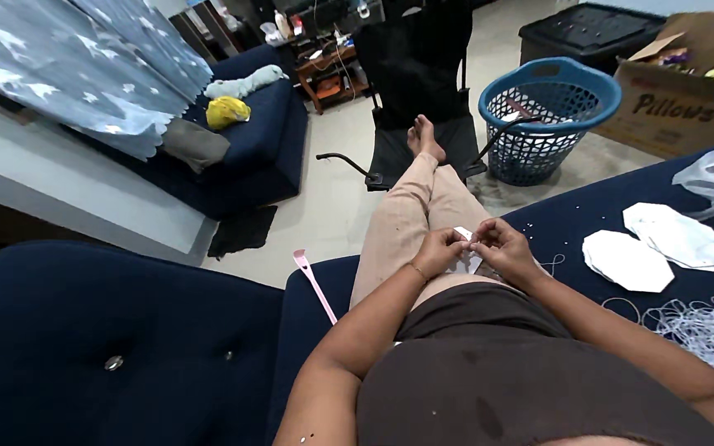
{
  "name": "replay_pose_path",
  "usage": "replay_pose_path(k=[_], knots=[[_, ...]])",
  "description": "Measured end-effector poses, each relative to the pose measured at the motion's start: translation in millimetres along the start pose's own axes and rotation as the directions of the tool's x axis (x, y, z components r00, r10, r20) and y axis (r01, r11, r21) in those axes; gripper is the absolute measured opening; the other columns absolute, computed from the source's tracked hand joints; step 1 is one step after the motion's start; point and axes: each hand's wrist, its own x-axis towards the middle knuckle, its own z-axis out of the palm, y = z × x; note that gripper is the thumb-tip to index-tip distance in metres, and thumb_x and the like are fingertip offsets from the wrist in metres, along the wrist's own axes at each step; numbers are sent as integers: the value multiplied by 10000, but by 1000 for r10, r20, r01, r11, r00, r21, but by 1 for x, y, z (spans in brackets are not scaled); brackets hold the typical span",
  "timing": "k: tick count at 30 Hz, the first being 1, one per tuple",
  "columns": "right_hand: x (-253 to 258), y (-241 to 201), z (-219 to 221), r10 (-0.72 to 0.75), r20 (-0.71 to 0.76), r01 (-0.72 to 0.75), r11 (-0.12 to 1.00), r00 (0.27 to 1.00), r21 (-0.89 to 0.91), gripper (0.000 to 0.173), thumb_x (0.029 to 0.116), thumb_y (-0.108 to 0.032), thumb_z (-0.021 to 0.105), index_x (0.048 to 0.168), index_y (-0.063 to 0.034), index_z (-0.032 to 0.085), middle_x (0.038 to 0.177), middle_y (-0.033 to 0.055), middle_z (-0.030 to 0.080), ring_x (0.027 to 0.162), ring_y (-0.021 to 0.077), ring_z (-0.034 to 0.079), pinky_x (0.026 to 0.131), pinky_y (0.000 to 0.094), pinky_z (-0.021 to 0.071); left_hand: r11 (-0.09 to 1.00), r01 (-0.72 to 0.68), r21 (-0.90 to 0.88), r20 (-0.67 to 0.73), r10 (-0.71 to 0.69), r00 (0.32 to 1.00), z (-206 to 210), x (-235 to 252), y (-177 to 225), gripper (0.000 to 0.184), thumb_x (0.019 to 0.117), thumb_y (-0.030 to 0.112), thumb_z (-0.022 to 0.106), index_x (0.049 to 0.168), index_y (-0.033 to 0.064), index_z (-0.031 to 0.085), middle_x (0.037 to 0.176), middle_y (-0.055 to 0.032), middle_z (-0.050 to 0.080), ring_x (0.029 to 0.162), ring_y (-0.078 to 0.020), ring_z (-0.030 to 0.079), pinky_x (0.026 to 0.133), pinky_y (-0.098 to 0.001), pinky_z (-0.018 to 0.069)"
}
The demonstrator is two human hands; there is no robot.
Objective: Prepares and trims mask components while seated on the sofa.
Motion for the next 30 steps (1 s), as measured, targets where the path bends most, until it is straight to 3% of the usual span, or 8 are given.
replay_pose_path(k=[3,6,9,13,18,21,25,30], knots=[[-1,4,3,-146,-2,144,978,989,-148,173,885,-39,661,1035,28,608,915,82,676,766,105,637,726,266,556,999,38,-3,-34,-38,999,1,0,5,163,1014,77,605,1055,-73,653,873,-63,671,715,-47,609,704,-221,533],[-1,4,4,-299,-2,282,903,954,-325,127,907,-55,634,985,36,674,896,149,680,755,192,645,718,316,561,999,53,1,-50,-53,997,3,0,9,179,1016,59,592,1099,-92,643,1084,-135,653,789,-69,625,746,-231,551],[0,4,4,-371,18,345,842,928,-415,148,905,-42,611,970,20,729,898,152,708,778,225,664,732,333,566,997,39,59,-70,-35,997,5,2,10,153,1007,39,594,1052,-96,648,1154,-172,631,815,-97,641,763,-243,565],[0,4,5,-354,52,336,818,934,-467,178,890,-29,584,933,12,752,921,173,718,826,290,688,751,397,579,955,25,295,-72,-4,997,8,-1,15,208,1026,73,565,1105,-95,660,1238,-213,623,933,-193,674,859,-312,570],[1,0,4,-242,90,256,852,966,-457,183,899,-19,569,938,29,741,931,186,716,859,317,696,780,433,580,843,-168,510,-74,238,969,13,-5,9,214,995,47,570,1079,-110,690,1241,-239,627,950,-233,677,904,-323,557],[0,0,3,-167,82,186,896,983,-403,181,907,-17,576,958,34,741,943,184,718,836,282,697,766,400,582,799,-259,543,-47,337,940,13,-4,3,187,971,31,571,990,-99,705,1209,-236,630,861,-215,676,842,-317,572],[-3,2,4,-238,24,229,900,971,-371,182,921,-29,593,1045,38,708,937,169,708,807,247,680,753,369,578,774,-301,558,-6,366,931,13,-2,3,180,956,20,568,940,-88,711,1163,-230,637,850,-226,669,830,-334,572],[-2,5,3,-266,11,255,909,964,-329,148,922,-31,594,1034,55,640,938,167,667,786,215,657,725,337,573,845,-309,436,32,328,944,7,0,2,175,967,32,582,942,-81,712,1175,-222,608,817,-161,621,797,-277,548]])
